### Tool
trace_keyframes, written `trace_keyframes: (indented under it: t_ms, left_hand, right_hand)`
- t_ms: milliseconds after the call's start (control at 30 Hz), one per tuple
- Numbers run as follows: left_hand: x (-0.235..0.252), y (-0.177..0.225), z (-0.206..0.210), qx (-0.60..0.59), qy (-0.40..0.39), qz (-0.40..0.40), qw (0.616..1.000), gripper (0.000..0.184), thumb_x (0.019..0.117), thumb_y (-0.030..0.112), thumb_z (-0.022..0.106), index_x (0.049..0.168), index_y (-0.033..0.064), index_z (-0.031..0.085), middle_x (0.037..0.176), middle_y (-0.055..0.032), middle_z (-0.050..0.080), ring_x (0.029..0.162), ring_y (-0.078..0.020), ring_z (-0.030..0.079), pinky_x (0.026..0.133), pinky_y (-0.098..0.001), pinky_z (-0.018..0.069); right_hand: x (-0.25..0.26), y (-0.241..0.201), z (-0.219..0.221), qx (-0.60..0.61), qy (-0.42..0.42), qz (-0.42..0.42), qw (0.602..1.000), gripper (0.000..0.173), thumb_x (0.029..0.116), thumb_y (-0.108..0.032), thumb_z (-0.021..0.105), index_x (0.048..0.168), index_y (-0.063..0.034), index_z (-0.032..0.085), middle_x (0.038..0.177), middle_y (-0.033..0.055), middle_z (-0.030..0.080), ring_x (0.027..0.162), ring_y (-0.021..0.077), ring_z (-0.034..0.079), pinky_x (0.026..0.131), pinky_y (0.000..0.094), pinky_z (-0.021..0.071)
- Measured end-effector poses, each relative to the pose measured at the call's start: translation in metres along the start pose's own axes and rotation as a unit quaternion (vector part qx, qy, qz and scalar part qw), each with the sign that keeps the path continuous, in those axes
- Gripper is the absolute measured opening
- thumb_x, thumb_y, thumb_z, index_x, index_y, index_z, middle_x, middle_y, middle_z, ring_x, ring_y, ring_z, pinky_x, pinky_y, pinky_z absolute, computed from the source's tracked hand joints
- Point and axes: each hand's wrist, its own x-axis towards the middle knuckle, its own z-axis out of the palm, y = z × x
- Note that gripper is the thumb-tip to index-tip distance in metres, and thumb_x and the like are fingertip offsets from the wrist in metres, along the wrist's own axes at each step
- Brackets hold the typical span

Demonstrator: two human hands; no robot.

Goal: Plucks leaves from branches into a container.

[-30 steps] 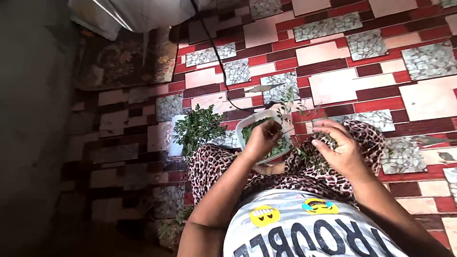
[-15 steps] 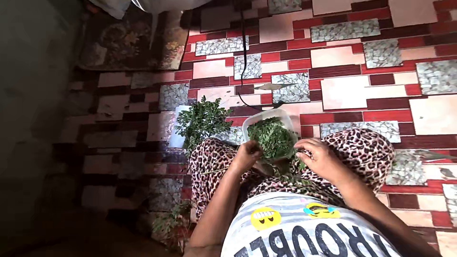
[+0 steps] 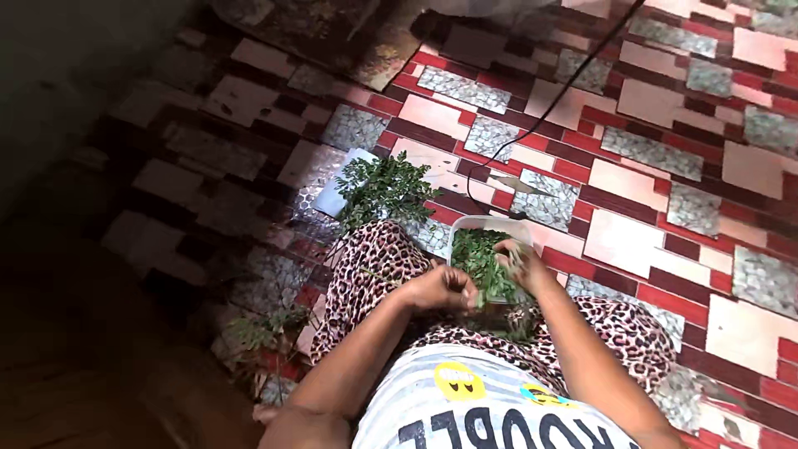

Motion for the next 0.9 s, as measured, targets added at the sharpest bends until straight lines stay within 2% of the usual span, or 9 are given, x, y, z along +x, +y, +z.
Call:
trace_keyframes:
  t_ms: [133, 267, 367, 500, 567, 667, 767, 833, 900]
  left_hand:
    - [-0.01, -0.007, 0.007, 0.017, -0.068, 0.008, 0.998, 0.003, 0.093, 0.001, 0.069, 0.095, 0.0027, 0.069, 0.081, 0.0039, 0.067, 0.074, -0.0039, 0.064, 0.074, -0.0253, 0.0561]
    - [-0.002, -0.007, 0.008, 0.024, -0.058, -0.008, 0.998, 0.003, 0.0936, -0.001, 0.068, 0.096, 0.0015, 0.068, 0.083, 0.0028, 0.068, 0.076, -0.0047, 0.066, 0.078, -0.0264, 0.0585]
    - [-0.001, -0.008, 0.008, 0.045, -0.053, -0.006, 0.998, 0.001, 0.0944, 0.001, 0.068, 0.095, 0.0012, 0.068, 0.083, 0.0026, 0.067, 0.077, -0.0033, 0.064, 0.077, -0.0246, 0.0554]
    - [-0.002, -0.011, 0.006, 0.061, -0.049, 0.0, 0.997, 0.002, 0.0955, 0.004, 0.067, 0.095, 0.0019, 0.068, 0.082, 0.0036, 0.066, 0.076, -0.002, 0.062, 0.076, -0.0235, 0.0539]
    - [-0.002, -0.011, 0.007, 0.078, -0.047, 0.005, 0.996, 0.003, 0.096, 0.005, 0.067, 0.095, 0.002, 0.068, 0.081, 0.0039, 0.065, 0.074, -0.0011, 0.06, 0.073, -0.0223, 0.052]
    - [-0.003, -0.009, 0.01, 0.107, -0.04, 0.007, 0.993, 0.006, 0.0969, 0.006, 0.066, 0.095, 0.0007, 0.068, 0.08, 0.0023, 0.064, 0.073, -0.0014, 0.058, 0.072, -0.0223, 0.0505]
    - [-0.006, -0.001, 0.011, 0.104, -0.017, 0.005, 0.994, 0.006, 0.0974, 0.006, 0.065, 0.096, 0.0003, 0.068, 0.083, 0.0014, 0.066, 0.076, -0.0021, 0.061, 0.076, -0.023, 0.0534]
    - [-0.009, 0.009, 0.011, 0.084, 0.02, 0.005, 0.996, 0.005, 0.0978, 0.006, 0.065, 0.097, 0.0014, 0.067, 0.085, 0.0025, 0.066, 0.077, -0.0023, 0.063, 0.077, -0.0234, 0.0557]
    - [-0.009, 0.02, 0.01, 0.051, 0.055, 0.002, 0.997, 0.004, 0.0979, 0.005, 0.064, 0.099, 0.0016, 0.067, 0.085, 0.0025, 0.068, 0.077, -0.0044, 0.067, 0.078, -0.0259, 0.0589]
  right_hand:
    - [0.014, -0.013, 0.005, -0.052, -0.133, 0.01, 0.99, 0.029, 0.1044, -0.006, 0.047, 0.123, -0.0006, 0.068, 0.125, 0.0213, 0.066, 0.116, 0.0347, 0.064, 0.103, 0.0548, 0.049]
    - [0.022, 0.006, 0.035, -0.086, -0.301, 0.018, 0.95, 0.031, 0.1026, -0.004, 0.049, 0.129, 0.0015, 0.064, 0.123, 0.0238, 0.066, 0.107, 0.0349, 0.066, 0.098, 0.0527, 0.0502]
    - [0.026, 0.019, 0.039, -0.038, -0.183, 0.016, 0.982, 0.035, 0.1059, -0.01, 0.048, 0.138, -0.0007, 0.06, 0.134, 0.0227, 0.063, 0.122, 0.035, 0.063, 0.108, 0.0519, 0.0471]
    - [0.023, 0.027, 0.025, 0.003, 0.029, 0.001, 1.0, 0.031, 0.1047, -0.008, 0.051, 0.131, -0.0012, 0.065, 0.133, 0.0214, 0.063, 0.122, 0.0351, 0.062, 0.107, 0.052, 0.0483]
    - [0.02, 0.031, 0.025, -0.044, 0.04, 0.012, 0.998, 0.033, 0.0984, -0.008, 0.062, 0.131, -0.0015, 0.066, 0.136, 0.0248, 0.059, 0.128, 0.0419, 0.055, 0.109, 0.0578, 0.0438]
    - [0.012, 0.029, 0.04, -0.127, -0.043, 0.053, 0.989, 0.051, 0.0877, -0.013, 0.075, 0.136, -0.0046, 0.064, 0.145, 0.029, 0.05, 0.135, 0.05, 0.045, 0.111, 0.0629, 0.039]
    - [0.008, 0.025, 0.051, -0.162, -0.105, 0.048, 0.98, 0.039, 0.0867, -0.006, 0.072, 0.126, -0.0012, 0.068, 0.14, 0.0285, 0.053, 0.131, 0.0467, 0.05, 0.109, 0.0593, 0.0418]
    - [0.008, 0.025, 0.05, -0.14, -0.07, 0.03, 0.987, 0.031, 0.0888, -0.001, 0.066, 0.12, 0.0011, 0.07, 0.135, 0.0279, 0.057, 0.126, 0.0445, 0.055, 0.107, 0.0582, 0.0451]
    - [0.013, 0.027, 0.05, -0.111, -0.015, 0.016, 0.994, 0.041, 0.088, -0.003, 0.07, 0.129, -0.0031, 0.068, 0.146, 0.0249, 0.051, 0.134, 0.0458, 0.048, 0.11, 0.0612, 0.0409]
